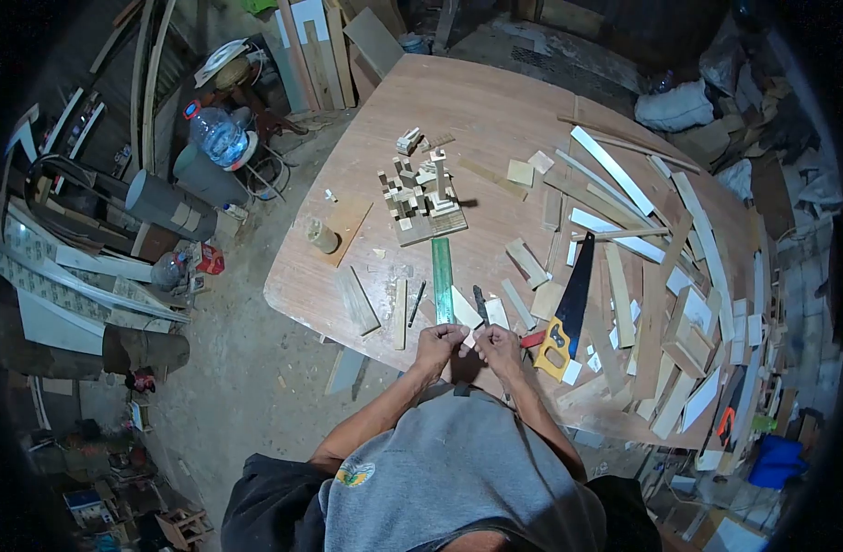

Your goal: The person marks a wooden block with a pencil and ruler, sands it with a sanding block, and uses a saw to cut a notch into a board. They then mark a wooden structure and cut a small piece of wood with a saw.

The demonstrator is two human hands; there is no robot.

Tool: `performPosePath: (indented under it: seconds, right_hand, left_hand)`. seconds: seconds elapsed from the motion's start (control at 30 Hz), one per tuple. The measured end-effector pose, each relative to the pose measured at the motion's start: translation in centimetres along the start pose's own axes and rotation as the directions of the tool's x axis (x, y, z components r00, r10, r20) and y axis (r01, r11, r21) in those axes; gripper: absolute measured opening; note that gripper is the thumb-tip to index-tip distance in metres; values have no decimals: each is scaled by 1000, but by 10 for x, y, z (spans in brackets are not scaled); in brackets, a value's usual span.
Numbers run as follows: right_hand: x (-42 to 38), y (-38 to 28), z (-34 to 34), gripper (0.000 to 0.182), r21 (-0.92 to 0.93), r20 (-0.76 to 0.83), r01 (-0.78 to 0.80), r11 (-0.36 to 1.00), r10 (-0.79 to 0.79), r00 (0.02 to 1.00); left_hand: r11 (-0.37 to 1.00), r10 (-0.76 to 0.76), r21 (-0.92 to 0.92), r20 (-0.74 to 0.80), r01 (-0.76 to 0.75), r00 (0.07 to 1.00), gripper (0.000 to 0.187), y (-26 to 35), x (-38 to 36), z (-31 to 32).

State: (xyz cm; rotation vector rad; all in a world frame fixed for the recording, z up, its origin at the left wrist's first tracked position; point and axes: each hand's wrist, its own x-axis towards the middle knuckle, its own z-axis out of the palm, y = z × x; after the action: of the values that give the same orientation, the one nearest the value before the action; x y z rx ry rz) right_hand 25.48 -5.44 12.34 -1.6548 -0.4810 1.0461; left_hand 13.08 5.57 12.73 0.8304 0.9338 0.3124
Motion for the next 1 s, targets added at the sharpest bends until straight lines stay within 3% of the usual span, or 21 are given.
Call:
performPosePath:
  seconds: [0.37, 0.47, 0.57, 0.63, 0.67, 0.77, 0.83, 1.0]
  right_hand:
    - [23, 2, 3, 26, -69, 43, -13, 997, 16, 999]
    - [27, 0, 6, 26, -115, 38, 35, 993, -30, 999]
    - [29, -1, 8, 26, -67, 15, 31, 997, -30, 999]
    - [30, 0, 7, 26, -26, -51, 18, 999, -20, 998]
    - [31, 1, 5, 26, -27, -57, 16, 1000, -18, 998]
    - [30, -4, -1, 20, 63, -127, -53, 997, 60, 990]
    - [30, -5, -2, 19, 218, -149, -53, 975, 87, 985]
    - [31, -10, -9, 17, 227, -170, -73, 971, 113, 979]
  left_hand:
    - [998, 14, -60, 6, -13, 1000, 24, 13, 11, -6]
    - [1000, 17, -20, -1, -17, 1000, 20, 19, 17, -10]
    - [995, 26, -100, -4, -27, 1000, 13, 31, 23, -8]
    - [971, -124, -212, -60, 108, 991, 10, 46, 21, -4]
    - [971, -127, -211, -56, 112, 990, 10, 45, 25, -5]
    - [993, -118, 26, 164, 115, 979, 18, 41, 36, -8]
    - [991, -127, 62, 189, 117, 974, 21, 35, 37, -2]
    - [979, -170, 141, 195, 144, 966, 30, 44, 41, 15]
